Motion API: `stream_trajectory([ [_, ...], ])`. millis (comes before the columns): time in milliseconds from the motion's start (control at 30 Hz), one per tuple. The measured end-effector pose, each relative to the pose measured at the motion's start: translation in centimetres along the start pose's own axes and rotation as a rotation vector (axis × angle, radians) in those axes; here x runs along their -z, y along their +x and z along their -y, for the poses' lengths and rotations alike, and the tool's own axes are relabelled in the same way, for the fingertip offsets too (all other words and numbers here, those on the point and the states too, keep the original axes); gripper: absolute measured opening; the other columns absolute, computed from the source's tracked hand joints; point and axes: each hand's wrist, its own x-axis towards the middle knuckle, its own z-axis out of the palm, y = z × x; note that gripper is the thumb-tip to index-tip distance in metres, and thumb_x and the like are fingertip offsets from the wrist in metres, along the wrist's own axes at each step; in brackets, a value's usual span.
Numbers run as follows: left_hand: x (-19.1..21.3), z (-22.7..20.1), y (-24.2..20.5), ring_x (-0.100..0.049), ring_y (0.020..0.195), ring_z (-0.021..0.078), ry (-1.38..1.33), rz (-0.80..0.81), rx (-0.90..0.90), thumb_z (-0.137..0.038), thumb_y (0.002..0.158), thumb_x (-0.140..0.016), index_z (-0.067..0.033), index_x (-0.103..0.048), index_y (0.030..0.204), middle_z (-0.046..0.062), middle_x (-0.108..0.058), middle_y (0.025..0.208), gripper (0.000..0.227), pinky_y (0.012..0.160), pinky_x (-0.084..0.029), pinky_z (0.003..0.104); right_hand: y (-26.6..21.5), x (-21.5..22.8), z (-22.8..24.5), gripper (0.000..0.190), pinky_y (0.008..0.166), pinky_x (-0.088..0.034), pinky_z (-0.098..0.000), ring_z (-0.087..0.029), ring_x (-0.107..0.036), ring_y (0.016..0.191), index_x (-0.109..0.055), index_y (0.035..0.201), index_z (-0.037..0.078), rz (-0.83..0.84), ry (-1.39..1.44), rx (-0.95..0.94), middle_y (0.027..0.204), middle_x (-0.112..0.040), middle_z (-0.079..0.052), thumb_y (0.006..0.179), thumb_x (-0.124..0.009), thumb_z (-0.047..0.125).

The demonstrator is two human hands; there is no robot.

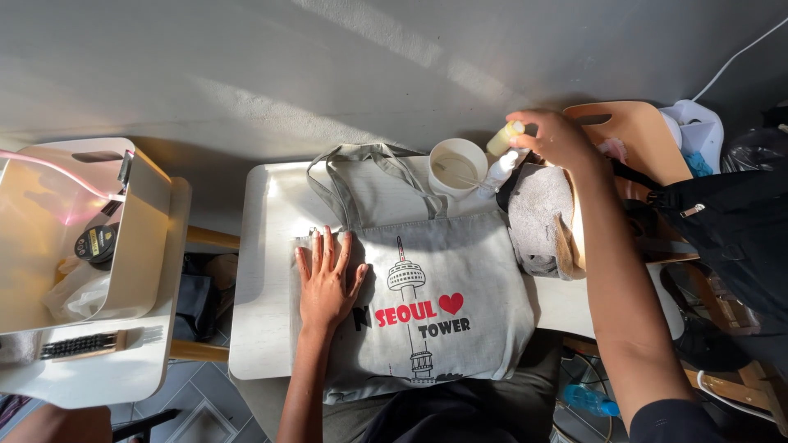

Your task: Cleaning a tote bag by scrubbing its surface with a small tool to remove stains or marks.

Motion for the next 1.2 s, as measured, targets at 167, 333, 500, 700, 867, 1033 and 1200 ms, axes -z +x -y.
stream_trajectory([
  [167,-1.0,0.4,0.2,-0.008,0.159,0.0289,0.015,-0.012,-0.016,-0.063,0.102,-0.029,-0.0321,-0.014,0.165,0.011,-0.016,0.171,0.072,0.124,-0.002,0.061,-1.5,2.6,-0.2,0.048,0.064,-0.050,-0.0405,-0.028,-0.066,0.070,-0.062,0.139,0.004,-0.187,0.264,0.106,0.124,-0.067,-0.022,0.097,-0.076,0.024],
  [333,-1.8,0.8,0.1,-0.013,0.157,0.0354,-0.027,-0.261,-0.135,-0.059,0.103,-0.033,-0.0191,-0.027,0.162,0.019,-0.021,0.168,0.071,0.123,-0.009,0.062,-4.0,4.9,2.3,0.039,0.057,-0.041,-0.0199,-0.007,-0.055,0.071,-0.059,0.138,0.012,-0.223,0.583,0.003,0.105,-0.052,0.001,0.101,-0.066,0.024],
  [500,-2.3,0.9,0.4,-0.015,0.157,0.0370,-0.001,-0.278,-0.135,-0.060,0.103,-0.033,-0.0200,-0.028,0.162,0.019,-0.021,0.168,0.072,0.123,-0.011,0.063,-5.0,3.9,1.6,0.042,0.056,-0.046,-0.0170,-0.005,-0.053,0.071,-0.059,0.138,0.005,-0.359,0.909,0.087,0.085,-0.056,0.001,0.104,-0.063,0.029],
  [700,-2.0,0.8,0.5,-0.013,0.156,0.0381,-0.014,-0.232,-0.127,-0.059,0.104,-0.031,-0.0186,-0.027,0.162,0.021,-0.019,0.168,0.071,0.122,-0.009,0.065,-5.5,2.9,1.8,0.040,0.065,-0.050,-0.0173,-0.007,-0.059,0.083,-0.060,0.138,0.006,-0.372,0.914,0.130,0.100,-0.060,0.000,0.104,-0.064,0.027],
  [867,-1.6,0.7,0.4,-0.013,0.156,0.0395,-0.042,-0.203,-0.121,-0.060,0.104,-0.030,-0.0178,-0.026,0.162,0.022,-0.019,0.167,0.072,0.121,-0.007,0.065,-4.7,1.6,1.4,0.039,0.075,-0.053,-0.0240,-0.013,-0.061,0.095,-0.059,0.137,0.003,-0.426,0.715,0.183,0.114,-0.065,-0.005,0.104,-0.069,0.022],
  [1033,-1.3,0.6,0.4,-0.012,0.156,0.0386,-0.037,-0.196,-0.122,-0.061,0.105,-0.025,-0.0181,-0.023,0.163,0.022,-0.017,0.168,0.073,0.123,-0.005,0.063,-3.2,0.5,0.4,0.038,0.074,-0.047,-0.0369,-0.023,-0.061,0.091,-0.066,0.138,0.004,-0.404,0.126,0.204,0.100,-0.066,-0.014,0.102,-0.071,0.016],
  [1200,-1.3,0.6,0.1,-0.014,0.156,0.0390,-0.059,-0.223,-0.122,-0.060,0.105,-0.029,-0.0183,-0.026,0.162,0.021,-0.018,0.168,0.071,0.123,-0.006,0.063,0.0,-1.4,-0.8,0.041,0.096,-0.035,-0.0456,-0.034,-0.052,0.116,-0.065,0.138,0.019,-0.094,-0.185,0.127,0.117,-0.070,-0.012,0.097,-0.064,0.022],
])
